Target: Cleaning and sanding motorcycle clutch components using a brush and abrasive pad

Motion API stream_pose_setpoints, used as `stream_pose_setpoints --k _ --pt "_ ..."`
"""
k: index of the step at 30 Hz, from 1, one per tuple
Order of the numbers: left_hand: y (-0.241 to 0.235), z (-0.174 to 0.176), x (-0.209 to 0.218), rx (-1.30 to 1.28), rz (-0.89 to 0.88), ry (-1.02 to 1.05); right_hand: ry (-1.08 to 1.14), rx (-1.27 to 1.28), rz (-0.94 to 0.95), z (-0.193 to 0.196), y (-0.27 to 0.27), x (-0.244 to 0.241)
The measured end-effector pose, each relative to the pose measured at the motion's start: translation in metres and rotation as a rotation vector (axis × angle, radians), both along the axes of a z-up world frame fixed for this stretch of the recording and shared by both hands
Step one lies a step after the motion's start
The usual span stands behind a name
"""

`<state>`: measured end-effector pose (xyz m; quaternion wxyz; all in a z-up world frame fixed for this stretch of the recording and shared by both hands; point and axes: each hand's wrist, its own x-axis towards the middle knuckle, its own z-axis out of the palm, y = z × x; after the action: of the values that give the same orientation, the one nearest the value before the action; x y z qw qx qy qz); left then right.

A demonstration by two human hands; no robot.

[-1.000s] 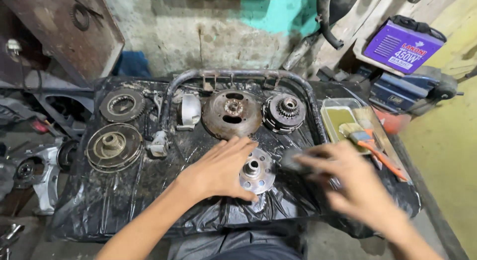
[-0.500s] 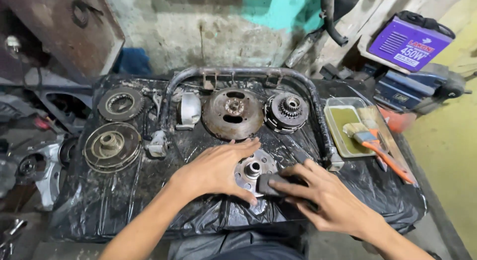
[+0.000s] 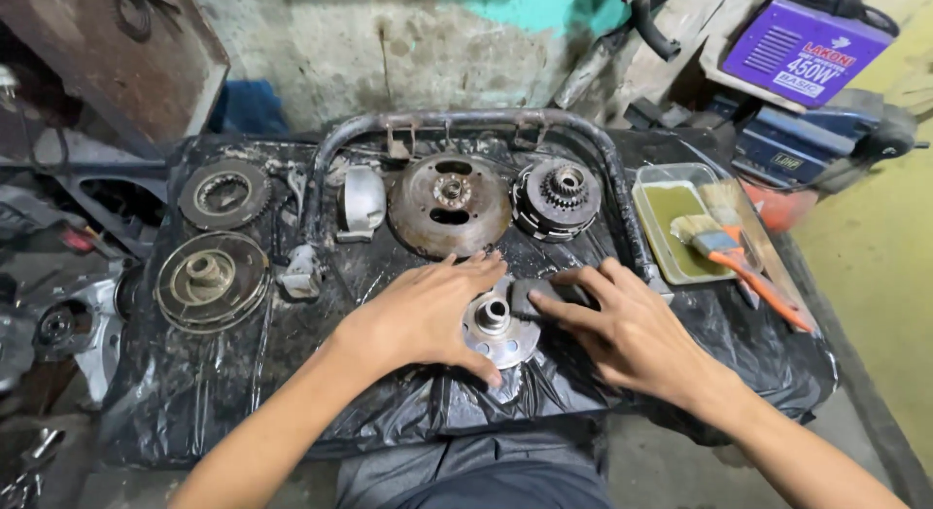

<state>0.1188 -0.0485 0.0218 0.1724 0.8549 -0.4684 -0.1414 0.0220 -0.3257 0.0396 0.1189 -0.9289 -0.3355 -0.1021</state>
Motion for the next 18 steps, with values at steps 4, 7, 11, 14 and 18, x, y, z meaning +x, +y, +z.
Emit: stream_pose_setpoints --k 4,7,11,14,18 --pt "-0.012 0.01 0.005 0.138 0.017 0.006 0.132 0.086 0.157 0.021 -0.003 -0.006" --pt "-0.02 0.02 0.006 0.225 0.001 -0.015 0.187 0.072 0.2 0.018 -0.006 -0.005" --pt "-0.017 0.021 0.006 0.23 0.004 -0.013 0.133 0.075 0.083 0.024 0.001 -0.009" --pt "-0.008 0.023 0.01 0.149 0.003 0.014 0.217 0.107 0.194 0.033 0.004 -0.013" --pt "-0.004 0.033 0.007 0.143 0.026 0.075 0.085 -0.001 -0.012 0.005 -0.011 0.0"
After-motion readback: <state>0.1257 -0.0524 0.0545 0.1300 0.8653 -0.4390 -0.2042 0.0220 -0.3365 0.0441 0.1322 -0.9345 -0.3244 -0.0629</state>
